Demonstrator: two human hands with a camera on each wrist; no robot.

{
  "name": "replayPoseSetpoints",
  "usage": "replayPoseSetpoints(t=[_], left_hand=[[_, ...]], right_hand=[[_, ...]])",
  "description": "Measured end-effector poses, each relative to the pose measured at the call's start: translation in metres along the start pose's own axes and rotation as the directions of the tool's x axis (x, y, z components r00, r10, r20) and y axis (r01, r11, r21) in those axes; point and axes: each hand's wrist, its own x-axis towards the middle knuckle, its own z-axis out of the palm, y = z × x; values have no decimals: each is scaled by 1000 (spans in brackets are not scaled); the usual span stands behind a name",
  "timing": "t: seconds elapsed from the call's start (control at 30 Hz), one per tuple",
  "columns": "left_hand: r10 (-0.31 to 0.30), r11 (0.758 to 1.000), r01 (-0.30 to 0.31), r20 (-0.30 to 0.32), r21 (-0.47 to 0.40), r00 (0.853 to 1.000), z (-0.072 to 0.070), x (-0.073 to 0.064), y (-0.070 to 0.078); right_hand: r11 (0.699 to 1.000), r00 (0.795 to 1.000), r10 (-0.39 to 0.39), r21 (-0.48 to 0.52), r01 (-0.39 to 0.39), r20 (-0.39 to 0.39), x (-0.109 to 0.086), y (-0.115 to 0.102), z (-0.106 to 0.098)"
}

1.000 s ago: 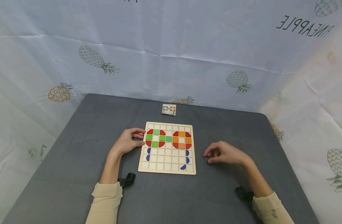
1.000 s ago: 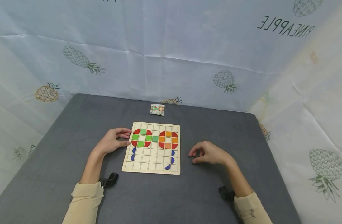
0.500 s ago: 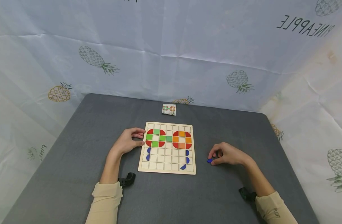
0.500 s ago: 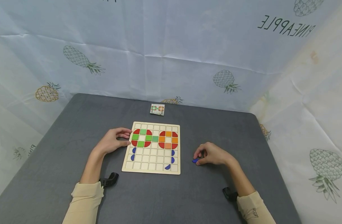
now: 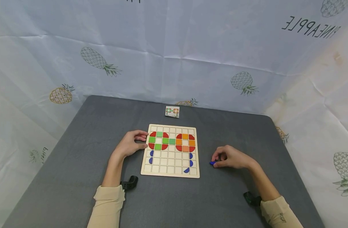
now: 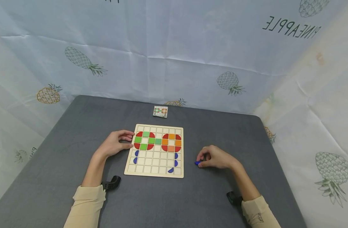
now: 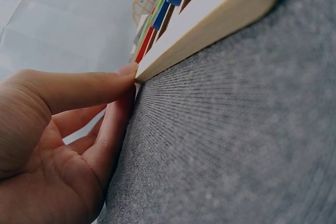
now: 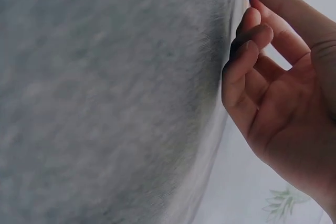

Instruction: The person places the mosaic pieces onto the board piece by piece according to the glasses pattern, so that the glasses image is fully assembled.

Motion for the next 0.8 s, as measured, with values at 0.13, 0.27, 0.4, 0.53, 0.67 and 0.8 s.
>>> replayPoseSetpoints(t=[0.13,0.27,0.4,0.53,0.67,0.8], left_hand=[[0,1000,0,-1,-3,1000,0,0,0],[0,1000,0,-3,-1,1000,0,0,0],[0,1000,0,-4,2,1000,0,0,0],[6,1000,-6,-5,0,1000,0,0,-1],[8,1000,-8,-5,-1,1000,0,0,-1],[7,1000,-7,-5,1,1000,0,0,-1]], right_hand=[[1000,1000,18,20,-18,-11,4,-8,0],[1000,999,3,12,-3,-40,9,-24,2],[1000,998,-20,10,21,-53,17,-43,8],[998,997,-60,12,61,-50,28,-61,16],[994,993,-107,10,108,-58,43,-79,28],[988,986,-151,7,152,-65,59,-95,42]])
